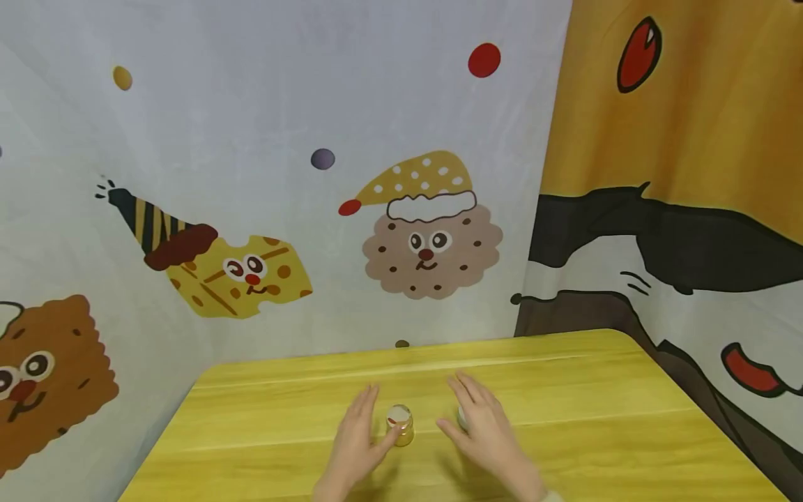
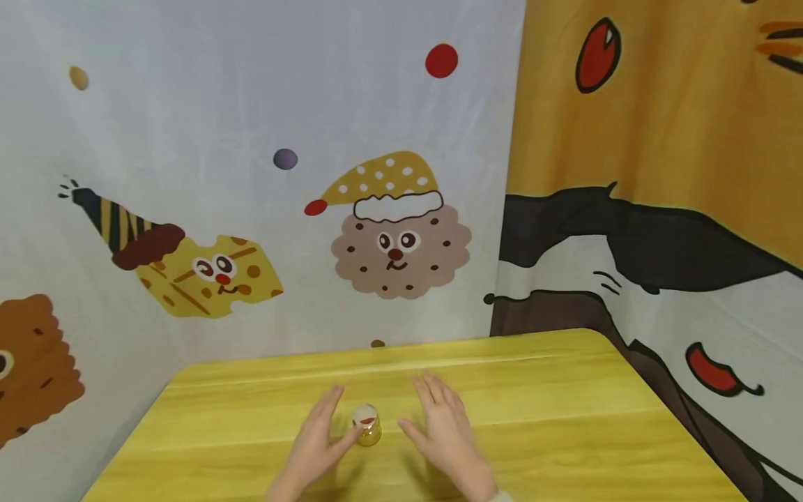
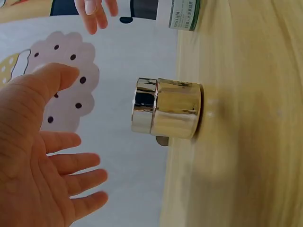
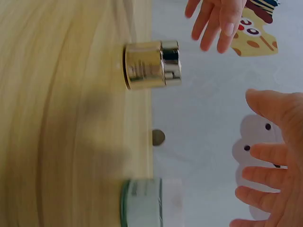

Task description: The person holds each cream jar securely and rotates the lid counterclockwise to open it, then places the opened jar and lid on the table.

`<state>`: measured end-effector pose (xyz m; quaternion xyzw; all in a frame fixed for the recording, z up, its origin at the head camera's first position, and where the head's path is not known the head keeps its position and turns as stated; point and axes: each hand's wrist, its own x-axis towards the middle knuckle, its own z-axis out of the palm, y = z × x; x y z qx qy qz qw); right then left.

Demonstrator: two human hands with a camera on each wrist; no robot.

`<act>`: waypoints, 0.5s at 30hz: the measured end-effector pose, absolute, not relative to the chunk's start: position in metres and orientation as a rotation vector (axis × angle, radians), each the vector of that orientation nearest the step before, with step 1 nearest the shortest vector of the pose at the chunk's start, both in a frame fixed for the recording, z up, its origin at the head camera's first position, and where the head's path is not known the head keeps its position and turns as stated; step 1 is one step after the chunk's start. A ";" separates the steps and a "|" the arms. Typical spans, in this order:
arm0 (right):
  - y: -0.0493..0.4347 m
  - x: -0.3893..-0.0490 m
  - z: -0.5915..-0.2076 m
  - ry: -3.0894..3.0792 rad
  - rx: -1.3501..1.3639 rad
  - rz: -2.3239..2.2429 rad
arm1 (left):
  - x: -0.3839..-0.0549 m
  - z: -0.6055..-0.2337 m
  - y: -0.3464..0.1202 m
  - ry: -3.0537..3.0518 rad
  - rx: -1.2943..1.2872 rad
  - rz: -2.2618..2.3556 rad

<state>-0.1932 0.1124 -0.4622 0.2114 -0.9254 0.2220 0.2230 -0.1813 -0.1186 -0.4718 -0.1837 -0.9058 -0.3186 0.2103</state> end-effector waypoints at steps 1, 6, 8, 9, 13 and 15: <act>0.110 -0.194 -0.463 -2.540 0.598 0.637 | -0.181 -0.473 -0.120 -2.518 -0.515 -0.929; 0.098 -0.197 -0.466 -2.496 0.616 0.780 | -0.181 -0.480 -0.125 -2.496 -0.528 -1.186; 0.093 -0.198 -0.467 -2.481 0.618 0.838 | -0.181 -0.482 -0.127 -2.487 -0.515 -1.286; 0.090 -0.199 -0.467 -2.473 0.622 0.858 | -0.181 -0.484 -0.128 -2.487 -0.502 -1.338; 0.081 -0.203 -0.470 -2.434 0.668 0.934 | -0.180 -0.490 -0.131 -2.495 -0.414 -1.540; 0.077 -0.206 -0.472 -2.413 0.701 0.987 | -0.180 -0.492 -0.132 -2.497 -0.374 -1.621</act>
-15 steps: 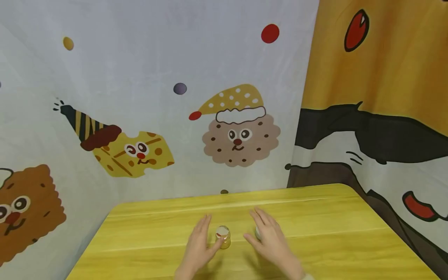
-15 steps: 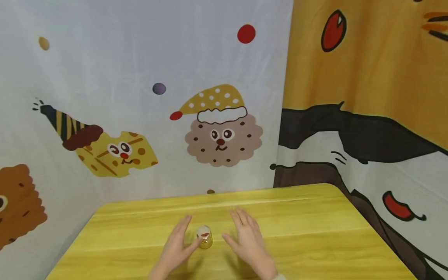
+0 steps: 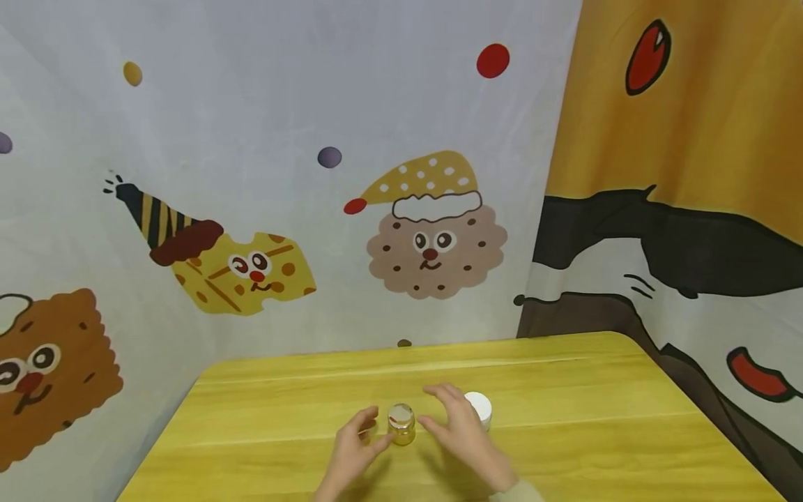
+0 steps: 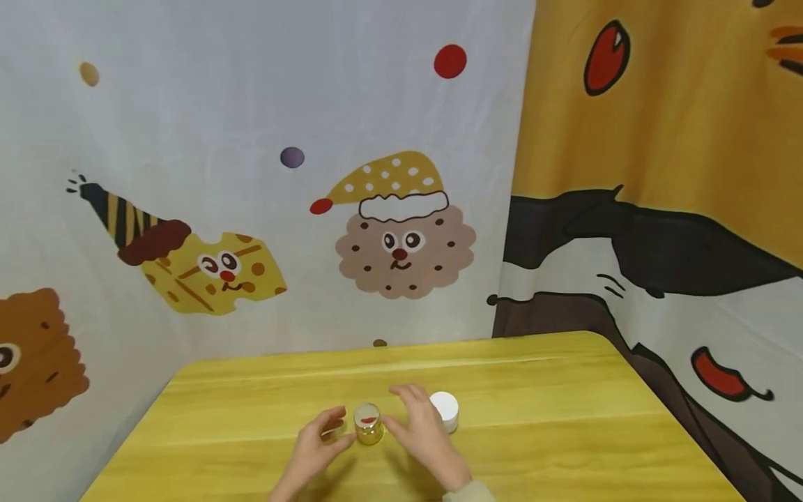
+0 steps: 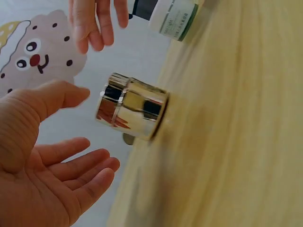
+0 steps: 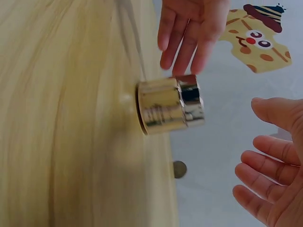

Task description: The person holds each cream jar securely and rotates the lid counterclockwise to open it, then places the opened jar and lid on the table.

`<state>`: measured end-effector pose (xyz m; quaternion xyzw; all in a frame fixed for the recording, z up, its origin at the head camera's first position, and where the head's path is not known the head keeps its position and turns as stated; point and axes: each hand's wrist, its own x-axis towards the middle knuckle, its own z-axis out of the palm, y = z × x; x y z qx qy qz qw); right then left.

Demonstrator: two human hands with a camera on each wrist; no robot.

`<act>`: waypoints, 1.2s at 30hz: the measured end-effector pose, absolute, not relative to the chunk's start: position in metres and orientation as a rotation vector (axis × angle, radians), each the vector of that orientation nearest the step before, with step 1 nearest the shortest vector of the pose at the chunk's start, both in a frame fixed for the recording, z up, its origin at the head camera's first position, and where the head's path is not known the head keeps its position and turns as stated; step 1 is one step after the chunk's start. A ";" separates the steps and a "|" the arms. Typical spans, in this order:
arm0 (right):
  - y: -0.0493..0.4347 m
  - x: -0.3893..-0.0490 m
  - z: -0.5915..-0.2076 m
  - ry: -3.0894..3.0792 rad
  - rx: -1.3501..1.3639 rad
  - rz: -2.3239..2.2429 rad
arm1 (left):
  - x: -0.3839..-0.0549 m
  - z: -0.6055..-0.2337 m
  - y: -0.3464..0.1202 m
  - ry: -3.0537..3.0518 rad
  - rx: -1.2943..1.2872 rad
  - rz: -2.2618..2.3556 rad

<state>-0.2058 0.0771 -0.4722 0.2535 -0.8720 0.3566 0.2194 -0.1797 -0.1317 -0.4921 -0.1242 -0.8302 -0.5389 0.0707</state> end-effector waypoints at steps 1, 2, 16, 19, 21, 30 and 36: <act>0.075 -0.207 -0.474 -2.408 0.716 1.016 | -0.180 -0.493 -0.132 -2.498 -0.363 -1.647; 0.073 -0.209 -0.475 -2.404 0.731 1.043 | -0.180 -0.494 -0.132 -2.499 -0.355 -1.669; 0.054 -0.223 -0.483 -2.523 0.783 1.210 | -0.194 -0.511 -0.117 -2.492 -0.300 -1.746; 0.052 -0.225 -0.484 -2.540 0.796 1.221 | -0.195 -0.513 -0.115 -2.480 -0.288 -1.743; 0.051 -0.226 -0.484 -2.552 0.802 1.224 | -0.197 -0.514 -0.113 -2.474 -0.284 -1.733; 0.046 -0.229 -0.483 -2.635 0.801 1.220 | -0.202 -0.517 -0.110 -2.505 -0.303 -1.665; 0.044 -0.229 -0.483 -2.628 0.799 1.226 | -0.203 -0.519 -0.109 -2.497 -0.287 -1.672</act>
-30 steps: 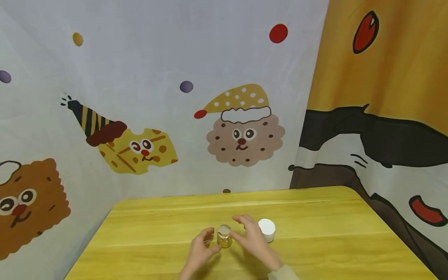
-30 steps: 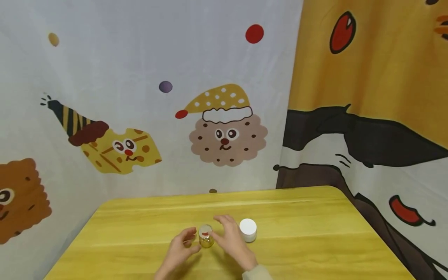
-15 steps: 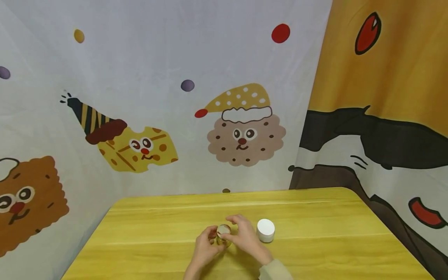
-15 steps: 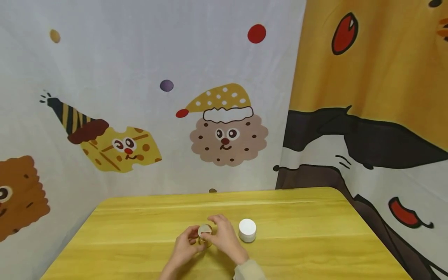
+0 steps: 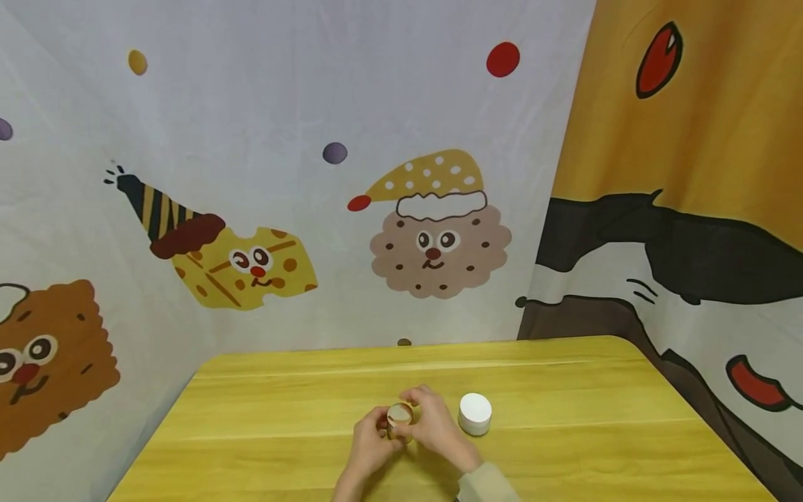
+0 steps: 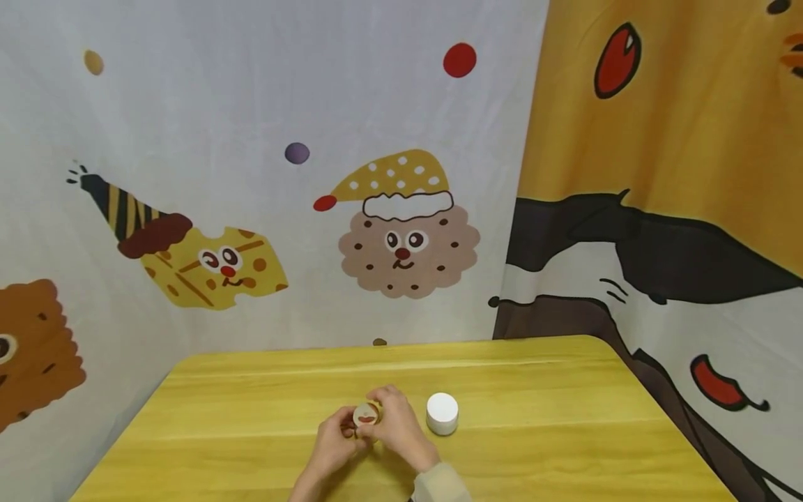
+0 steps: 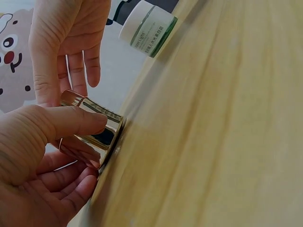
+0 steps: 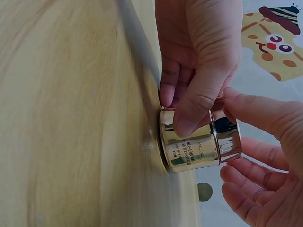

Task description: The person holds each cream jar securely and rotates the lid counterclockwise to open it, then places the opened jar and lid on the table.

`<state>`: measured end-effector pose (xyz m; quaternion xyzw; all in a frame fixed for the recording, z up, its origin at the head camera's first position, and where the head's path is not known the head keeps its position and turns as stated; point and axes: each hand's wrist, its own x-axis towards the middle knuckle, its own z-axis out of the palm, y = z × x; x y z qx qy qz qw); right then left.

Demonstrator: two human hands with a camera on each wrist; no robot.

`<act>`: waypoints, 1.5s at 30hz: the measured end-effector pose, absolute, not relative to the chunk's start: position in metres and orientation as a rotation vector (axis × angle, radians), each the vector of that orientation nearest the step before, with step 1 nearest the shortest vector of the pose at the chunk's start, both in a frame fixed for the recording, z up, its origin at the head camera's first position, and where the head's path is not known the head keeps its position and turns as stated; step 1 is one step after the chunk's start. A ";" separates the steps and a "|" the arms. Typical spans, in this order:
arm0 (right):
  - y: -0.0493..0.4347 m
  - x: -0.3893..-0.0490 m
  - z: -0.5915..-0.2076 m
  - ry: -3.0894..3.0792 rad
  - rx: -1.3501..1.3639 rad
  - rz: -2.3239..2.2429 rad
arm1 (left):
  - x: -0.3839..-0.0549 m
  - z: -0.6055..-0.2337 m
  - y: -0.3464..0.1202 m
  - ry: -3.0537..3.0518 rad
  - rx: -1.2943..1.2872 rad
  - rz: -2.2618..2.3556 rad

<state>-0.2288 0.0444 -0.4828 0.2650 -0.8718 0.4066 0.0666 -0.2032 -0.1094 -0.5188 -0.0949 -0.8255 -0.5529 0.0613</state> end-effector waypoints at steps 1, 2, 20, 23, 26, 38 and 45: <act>0.044 -0.229 -0.483 -2.621 0.801 1.229 | -0.203 -0.519 -0.109 -2.498 -0.288 -1.668; 0.044 -0.228 -0.482 -2.619 0.799 1.233 | -0.203 -0.520 -0.110 -2.497 -0.283 -1.669; 0.050 -0.227 -0.470 -2.584 0.802 1.244 | -0.207 -0.515 -0.110 -2.414 -0.292 -1.621; 0.051 -0.226 -0.466 -2.552 0.797 1.259 | -0.207 -0.510 -0.110 -2.394 -0.317 -1.633; 0.052 -0.225 -0.461 -2.513 0.795 1.277 | -0.207 -0.503 -0.111 -2.388 -0.330 -1.648; 0.059 -0.214 -0.431 -2.428 0.776 1.374 | -0.196 -0.458 -0.106 -2.329 -0.347 -1.680; 0.062 -0.206 -0.410 -2.360 0.749 1.419 | -0.195 -0.443 -0.102 -2.263 -0.343 -1.703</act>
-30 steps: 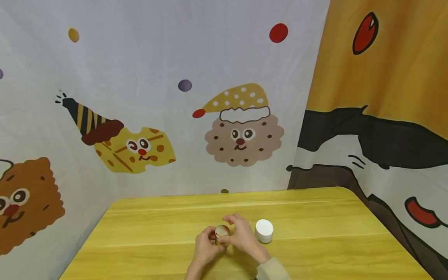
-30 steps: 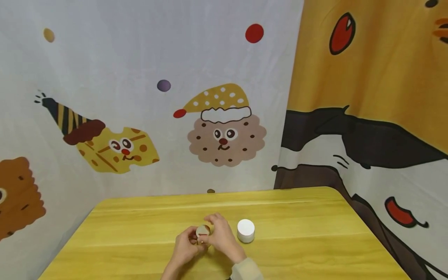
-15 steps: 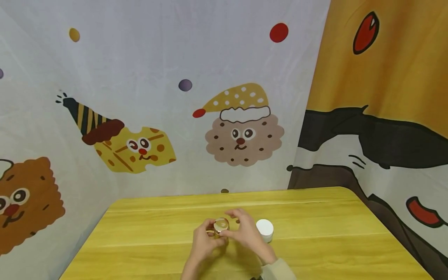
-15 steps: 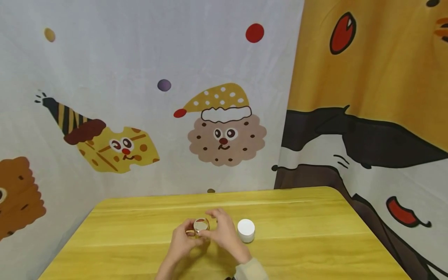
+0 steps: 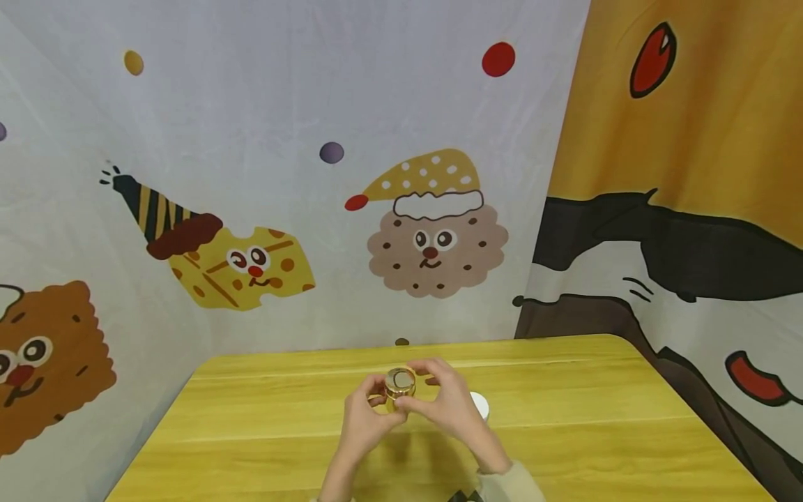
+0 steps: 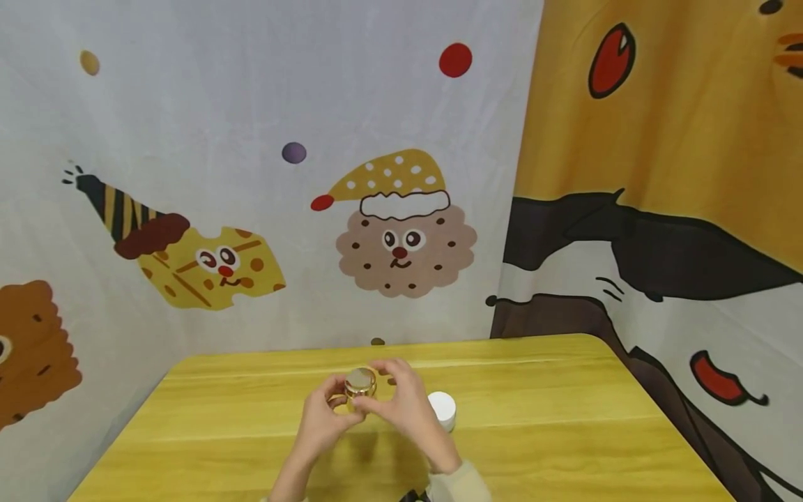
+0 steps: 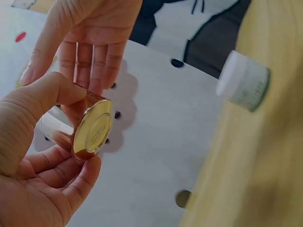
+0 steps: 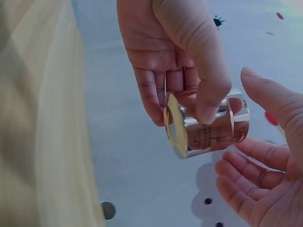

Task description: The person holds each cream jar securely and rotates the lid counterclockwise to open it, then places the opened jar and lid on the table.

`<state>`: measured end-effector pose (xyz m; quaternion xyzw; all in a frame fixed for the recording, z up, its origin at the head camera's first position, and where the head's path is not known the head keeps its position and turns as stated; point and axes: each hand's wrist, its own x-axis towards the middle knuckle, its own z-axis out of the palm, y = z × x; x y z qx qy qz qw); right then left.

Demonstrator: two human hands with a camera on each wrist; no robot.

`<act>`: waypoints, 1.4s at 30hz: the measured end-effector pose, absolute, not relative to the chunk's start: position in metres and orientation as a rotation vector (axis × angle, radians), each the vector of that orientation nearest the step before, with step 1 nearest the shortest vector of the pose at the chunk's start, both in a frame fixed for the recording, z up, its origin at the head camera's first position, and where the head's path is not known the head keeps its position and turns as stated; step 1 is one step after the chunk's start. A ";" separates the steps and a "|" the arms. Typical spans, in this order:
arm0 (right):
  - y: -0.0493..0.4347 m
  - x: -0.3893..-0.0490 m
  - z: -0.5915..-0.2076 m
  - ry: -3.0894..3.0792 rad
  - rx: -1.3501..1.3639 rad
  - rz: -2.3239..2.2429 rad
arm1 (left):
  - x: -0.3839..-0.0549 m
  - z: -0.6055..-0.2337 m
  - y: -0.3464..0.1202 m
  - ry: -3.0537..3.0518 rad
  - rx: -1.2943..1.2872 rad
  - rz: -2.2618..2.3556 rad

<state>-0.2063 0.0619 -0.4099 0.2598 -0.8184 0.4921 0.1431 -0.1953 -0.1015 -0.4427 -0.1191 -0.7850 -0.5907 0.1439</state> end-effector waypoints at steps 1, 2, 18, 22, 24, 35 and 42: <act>0.062 -0.205 -0.407 -2.346 0.749 1.422 | -0.194 -0.439 -0.101 -2.250 -0.342 -1.716; 0.062 -0.204 -0.404 -2.336 0.745 1.425 | -0.193 -0.435 -0.100 -2.239 -0.347 -1.721; 0.066 -0.193 -0.371 -2.226 0.716 1.463 | -0.178 -0.392 -0.087 -2.130 -0.399 -1.771; 0.068 -0.191 -0.366 -2.208 0.714 1.458 | -0.175 -0.387 -0.083 -2.112 -0.420 -1.787; 0.069 -0.189 -0.363 -2.208 0.701 1.462 | -0.175 -0.385 -0.080 -2.104 -0.427 -1.787; 0.079 -0.184 -0.350 -2.135 0.768 1.478 | -0.169 -0.374 -0.074 -2.114 -0.495 -1.817; 0.086 -0.183 -0.348 -2.115 0.897 1.568 | -0.164 -0.371 -0.074 -2.099 -0.571 -1.868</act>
